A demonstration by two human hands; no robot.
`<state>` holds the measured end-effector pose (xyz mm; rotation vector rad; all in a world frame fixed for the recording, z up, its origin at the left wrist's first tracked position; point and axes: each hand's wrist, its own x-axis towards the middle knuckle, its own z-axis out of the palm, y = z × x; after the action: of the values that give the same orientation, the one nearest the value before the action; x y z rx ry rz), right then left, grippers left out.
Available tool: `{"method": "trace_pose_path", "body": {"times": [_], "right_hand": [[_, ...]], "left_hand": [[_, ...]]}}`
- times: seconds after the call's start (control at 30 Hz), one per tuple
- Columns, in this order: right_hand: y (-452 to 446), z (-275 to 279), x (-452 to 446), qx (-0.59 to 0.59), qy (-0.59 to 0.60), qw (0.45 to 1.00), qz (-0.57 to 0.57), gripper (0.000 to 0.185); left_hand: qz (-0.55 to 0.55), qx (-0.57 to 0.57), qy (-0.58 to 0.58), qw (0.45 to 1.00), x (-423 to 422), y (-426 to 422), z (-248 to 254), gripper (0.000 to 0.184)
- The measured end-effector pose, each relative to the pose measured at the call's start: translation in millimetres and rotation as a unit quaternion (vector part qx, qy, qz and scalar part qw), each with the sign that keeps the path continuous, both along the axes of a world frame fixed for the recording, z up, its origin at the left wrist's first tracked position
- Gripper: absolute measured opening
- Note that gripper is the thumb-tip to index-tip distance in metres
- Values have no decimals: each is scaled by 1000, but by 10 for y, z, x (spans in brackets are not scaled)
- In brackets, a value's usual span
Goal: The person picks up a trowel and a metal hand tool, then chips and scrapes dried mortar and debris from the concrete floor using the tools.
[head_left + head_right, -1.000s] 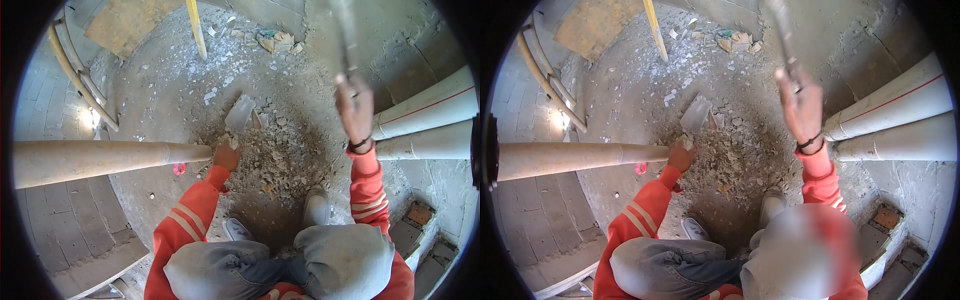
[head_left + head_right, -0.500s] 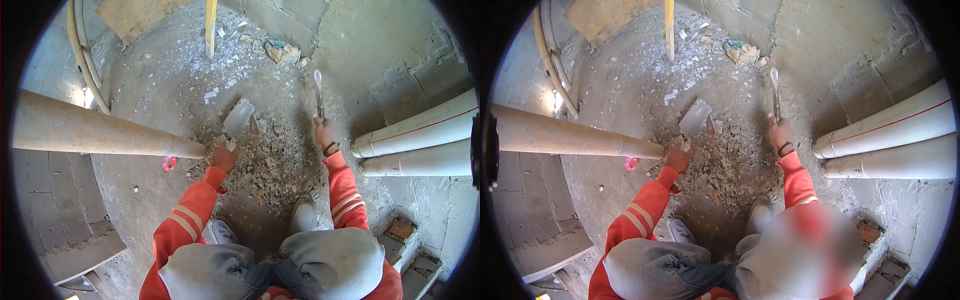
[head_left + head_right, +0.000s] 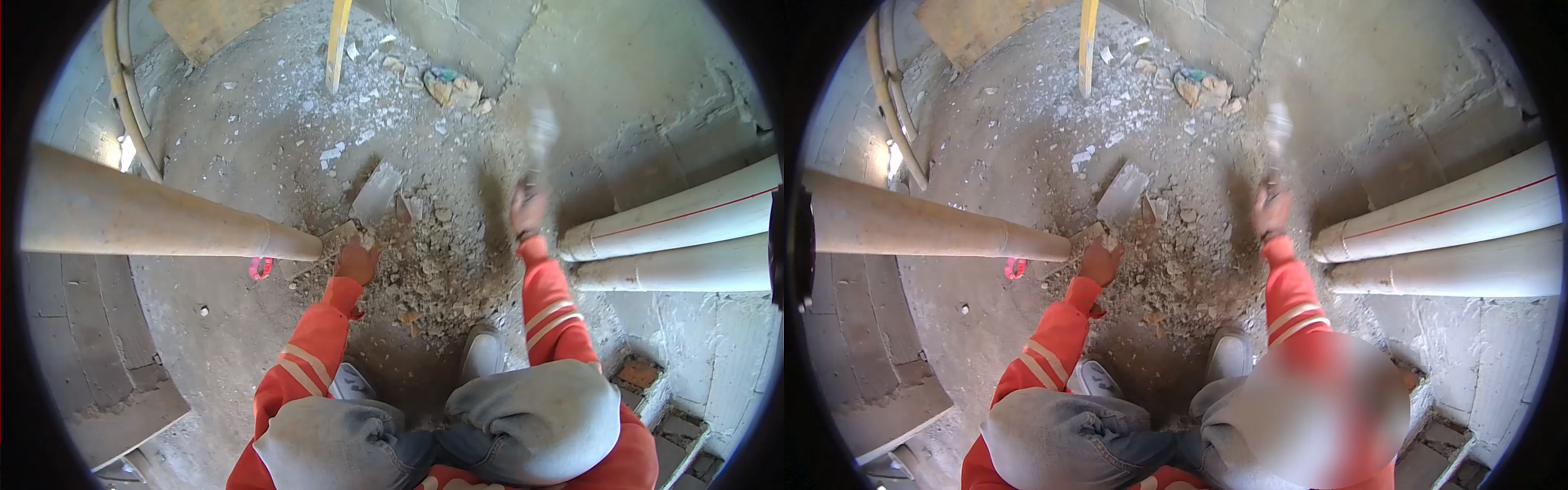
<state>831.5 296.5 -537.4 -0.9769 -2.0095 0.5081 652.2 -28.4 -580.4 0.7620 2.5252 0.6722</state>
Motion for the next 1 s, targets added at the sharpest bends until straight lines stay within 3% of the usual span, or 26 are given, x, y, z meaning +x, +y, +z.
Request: {"method": "trace_pose_path", "body": {"times": [0.03, 0.13, 0.2, 0.27, 0.37, 0.4, 0.5, 0.57, 0.63, 0.67, 0.7, 0.8, 0.87, 1.0], "right_hand": [[76, -540, 169, -195, -258, 946, -19, 38], [119, -514, 189, -155, -210, 965, 14, 46], [-95, 324, 37, -402, -61, 914, 12, 54], [-166, 981, 11, -306, -45, 950, 51, 54], [-414, 1933, -90, -41, 126, 989, 72, 39], [-466, 2128, -163, -30, 216, 973, 72, 34], [-245, 1920, -264, 36, 421, 886, 191, 16], [-110, 1256, -273, 36, 468, 858, 209, 14], [73, 153, -7, 101, 192, 975, 54, 23], [96, -257, 142, -5, 7, 1000, 11, 29], [116, -663, 287, -77, -216, 973, -5, 37], [139, -525, 312, -121, -257, 958, 26, 46], [-197, 253, 135, -322, -132, 936, 58, 47], [-500, 1509, 52, -122, -12, 987, 104, 35]], "left_hand": [[0, -4, 7, 1000, 10, -45, -89, 68], [3, -2, -15, 1000, -75, 34, 16, 72], [-11, -17, -50, 999, -84, -9, 51, 74], [-4, -6, -16, 1000, -69, -3, -31, 76], [-18, 0, -51, 999, -116, 6, 55, 68], [-17, -7, -53, 998, -144, 18, -20, 68], [-20, -5, 18, 1000, -113, -50, -217, 71], [6, -35, -30, 999, -135, -1, -112, 72], [16, -30, -41, 999, -148, -42, -76, 72], [8, -18, -53, 998, -149, -4, -58, 72], [7, -6, -51, 999, -160, 29, -13, 72], [19, -19, -92, 995, -132, 29, 20, 72], [16, -5, -51, 999, -153, -16, -91, 72], [-3, 7, -75, 997, -168, -61, -216, 73]]}}
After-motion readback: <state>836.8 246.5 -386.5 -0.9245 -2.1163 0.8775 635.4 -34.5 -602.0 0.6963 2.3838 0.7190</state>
